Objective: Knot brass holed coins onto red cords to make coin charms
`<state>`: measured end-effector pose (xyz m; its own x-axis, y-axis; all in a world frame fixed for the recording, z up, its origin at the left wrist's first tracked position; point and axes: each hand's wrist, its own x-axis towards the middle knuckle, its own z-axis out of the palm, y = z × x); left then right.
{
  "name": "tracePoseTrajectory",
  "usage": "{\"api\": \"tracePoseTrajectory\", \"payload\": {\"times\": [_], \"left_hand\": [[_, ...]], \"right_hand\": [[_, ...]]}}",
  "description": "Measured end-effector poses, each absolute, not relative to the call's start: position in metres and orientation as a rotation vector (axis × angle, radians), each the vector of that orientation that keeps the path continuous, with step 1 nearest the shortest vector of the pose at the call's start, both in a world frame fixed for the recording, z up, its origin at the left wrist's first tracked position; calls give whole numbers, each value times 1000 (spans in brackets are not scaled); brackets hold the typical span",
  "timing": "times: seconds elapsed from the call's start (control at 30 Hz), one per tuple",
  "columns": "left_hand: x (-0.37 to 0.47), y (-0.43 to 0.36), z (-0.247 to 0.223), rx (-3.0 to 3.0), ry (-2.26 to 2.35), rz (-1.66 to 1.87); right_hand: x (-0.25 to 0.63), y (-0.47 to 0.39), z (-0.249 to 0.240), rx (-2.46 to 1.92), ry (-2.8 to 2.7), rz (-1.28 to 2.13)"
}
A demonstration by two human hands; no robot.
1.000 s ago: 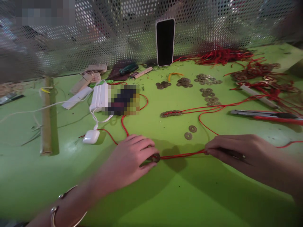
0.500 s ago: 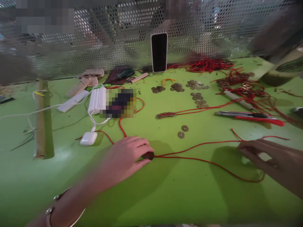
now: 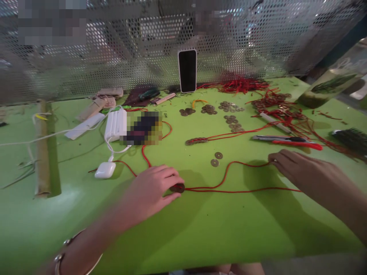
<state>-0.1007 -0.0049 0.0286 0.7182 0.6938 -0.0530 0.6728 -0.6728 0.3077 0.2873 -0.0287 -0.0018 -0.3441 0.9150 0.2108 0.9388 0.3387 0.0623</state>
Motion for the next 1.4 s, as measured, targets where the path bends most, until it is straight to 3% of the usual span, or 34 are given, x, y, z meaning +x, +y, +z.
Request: {"api": "tracePoseTrajectory", "payload": {"times": [0.1,0.27,0.53,0.87,1.13,1.4], "left_hand": [[-99,-6,31,2601,1077,58],[-98,-5,32,2579,1086,82],[-100,-5,28,2544,1093,146],[-99,-6,27,2494,1135,191],[-98,-5,28,2349,1217,211],[-97,-6,28,2275,1260,262]], "right_hand": [[264,-28,1,-1464,-2711,-430],[237,-18,-1,-1140,-2749,-270],[230,-4,5,-1916,-2316,-382],[243,11,7,-2021,-2362,-151],[174,4,17,-1114,-2503,-10],[136,3,-4,-815,-2583,-92]]}}
